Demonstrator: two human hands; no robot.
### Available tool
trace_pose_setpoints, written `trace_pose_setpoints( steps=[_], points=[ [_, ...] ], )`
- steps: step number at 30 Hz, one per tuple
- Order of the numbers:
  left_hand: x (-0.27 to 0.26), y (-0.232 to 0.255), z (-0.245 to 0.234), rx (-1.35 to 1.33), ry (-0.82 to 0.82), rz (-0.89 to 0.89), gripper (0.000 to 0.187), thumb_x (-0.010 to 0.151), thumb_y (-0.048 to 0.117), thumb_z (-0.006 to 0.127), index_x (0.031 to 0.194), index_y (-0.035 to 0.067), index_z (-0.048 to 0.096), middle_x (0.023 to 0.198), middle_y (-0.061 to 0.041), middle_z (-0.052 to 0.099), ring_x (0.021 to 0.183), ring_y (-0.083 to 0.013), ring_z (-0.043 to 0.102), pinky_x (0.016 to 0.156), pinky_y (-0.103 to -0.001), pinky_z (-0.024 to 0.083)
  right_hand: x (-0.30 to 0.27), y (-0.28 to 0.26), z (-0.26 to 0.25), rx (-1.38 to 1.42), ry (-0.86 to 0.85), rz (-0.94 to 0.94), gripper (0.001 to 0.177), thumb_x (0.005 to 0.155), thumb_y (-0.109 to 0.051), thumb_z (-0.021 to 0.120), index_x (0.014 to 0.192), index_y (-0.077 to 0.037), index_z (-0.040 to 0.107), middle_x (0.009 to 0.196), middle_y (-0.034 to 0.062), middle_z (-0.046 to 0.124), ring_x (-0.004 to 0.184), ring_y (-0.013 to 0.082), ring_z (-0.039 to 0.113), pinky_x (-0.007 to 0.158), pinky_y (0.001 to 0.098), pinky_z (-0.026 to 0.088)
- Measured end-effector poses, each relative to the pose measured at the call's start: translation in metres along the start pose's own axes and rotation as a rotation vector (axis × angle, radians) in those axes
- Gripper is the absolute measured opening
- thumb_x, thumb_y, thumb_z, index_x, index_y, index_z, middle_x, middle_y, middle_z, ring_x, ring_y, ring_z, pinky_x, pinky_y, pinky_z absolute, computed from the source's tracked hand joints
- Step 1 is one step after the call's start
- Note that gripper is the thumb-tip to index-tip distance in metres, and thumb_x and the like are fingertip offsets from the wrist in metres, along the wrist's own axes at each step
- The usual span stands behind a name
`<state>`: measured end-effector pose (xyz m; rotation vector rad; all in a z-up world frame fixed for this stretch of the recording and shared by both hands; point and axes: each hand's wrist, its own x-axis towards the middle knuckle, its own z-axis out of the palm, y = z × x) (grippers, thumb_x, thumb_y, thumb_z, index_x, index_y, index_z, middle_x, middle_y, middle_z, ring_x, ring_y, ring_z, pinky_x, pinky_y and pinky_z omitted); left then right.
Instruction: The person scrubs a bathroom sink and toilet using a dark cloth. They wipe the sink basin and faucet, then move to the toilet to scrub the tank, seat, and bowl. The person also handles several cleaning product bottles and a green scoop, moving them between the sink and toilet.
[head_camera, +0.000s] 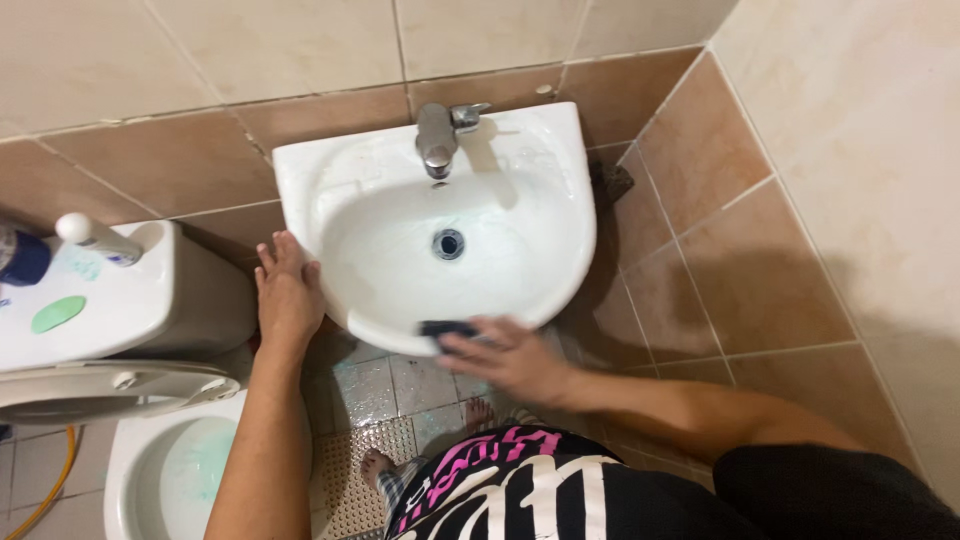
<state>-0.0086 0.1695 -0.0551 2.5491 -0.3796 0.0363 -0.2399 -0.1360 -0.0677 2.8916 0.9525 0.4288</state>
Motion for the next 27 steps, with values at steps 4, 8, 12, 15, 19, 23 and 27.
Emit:
trace_pose_setpoints(
  steps=[4, 8, 12, 15, 19, 23, 27],
  points=[
    [0.000, 0.004, -0.004, -0.013, -0.002, -0.009, 0.062, 0.102, 0.020, 0.052, 0.156, -0.005, 0.033, 0.163, -0.025, 0.032, 0.153, -0.0450, 0.020, 0.123, -0.055, 0.019, -0.056, 0.055, -0.004, -0.071, 0.190, 0.063, 0.088, 0.099, -0.017, 0.061, 0.167, -0.035, 0.009, 0.173, 0.0015, 0.012, 0.154, 0.0303, 0.019, 0.124, 0.0552, 0.012],
    [-0.002, 0.013, 0.002, 0.148, 0.043, 0.031, 0.061, 0.103, 0.016, 0.051, 0.157, -0.006, 0.032, 0.164, -0.026, 0.028, 0.153, -0.0452, 0.019, 0.122, -0.056, 0.018, -0.058, 0.032, 0.008, 0.167, 0.304, 0.281, 0.086, 0.096, -0.032, 0.056, 0.167, -0.027, 0.008, 0.170, 0.0039, 0.006, 0.153, 0.0373, 0.007, 0.124, 0.0584, 0.000],
    [-0.004, 0.029, 0.020, 0.134, 0.140, 0.036, 0.063, 0.102, 0.012, 0.051, 0.156, -0.010, 0.028, 0.165, -0.028, 0.023, 0.153, -0.0451, 0.020, 0.122, -0.054, 0.019, -0.065, 0.018, 0.016, 0.082, 0.158, 0.325, 0.064, 0.104, -0.035, 0.050, 0.164, -0.030, 0.026, 0.173, -0.0003, 0.017, 0.159, 0.0316, 0.014, 0.127, 0.0556, 0.008],
    [0.000, 0.032, 0.021, 0.065, 0.154, -0.004, 0.060, 0.102, 0.007, 0.049, 0.157, -0.008, 0.030, 0.165, -0.027, 0.026, 0.153, -0.0415, 0.024, 0.124, -0.051, 0.021, -0.065, 0.058, 0.014, 0.371, 0.186, 0.702, 0.059, 0.102, -0.023, 0.041, 0.160, -0.018, 0.031, 0.171, 0.0076, 0.026, 0.158, 0.0372, 0.017, 0.127, 0.0607, 0.012],
    [0.013, 0.030, 0.017, 0.087, 0.141, -0.040, 0.062, 0.098, 0.007, 0.051, 0.156, -0.005, 0.032, 0.162, -0.026, 0.034, 0.149, -0.0385, 0.035, 0.123, -0.049, 0.027, -0.003, 0.149, 0.003, 0.295, 0.102, 0.852, 0.056, 0.103, -0.020, 0.045, 0.158, -0.011, 0.033, 0.168, 0.0132, 0.026, 0.152, 0.0414, 0.017, 0.120, 0.0608, 0.012],
    [0.017, 0.027, 0.017, 0.142, 0.107, -0.072, 0.063, 0.098, 0.010, 0.052, 0.156, -0.005, 0.033, 0.160, -0.026, 0.036, 0.141, -0.0409, 0.043, 0.120, -0.048, 0.031, 0.093, 0.184, -0.006, 0.556, -0.020, 1.100, 0.060, 0.100, -0.005, 0.032, 0.159, -0.015, 0.039, 0.150, 0.0178, 0.049, 0.140, 0.0415, 0.040, 0.120, 0.0497, 0.036],
    [0.017, 0.026, 0.018, 0.166, 0.097, -0.088, 0.062, 0.098, 0.012, 0.053, 0.155, -0.002, 0.033, 0.161, -0.024, 0.036, 0.141, -0.0397, 0.045, 0.120, -0.047, 0.033, 0.130, 0.202, -0.018, 0.207, 0.010, 0.609, 0.037, 0.104, -0.023, 0.050, 0.137, -0.006, 0.052, 0.142, 0.0201, 0.055, 0.142, 0.0385, 0.042, 0.119, 0.0573, 0.025]
  ],
)
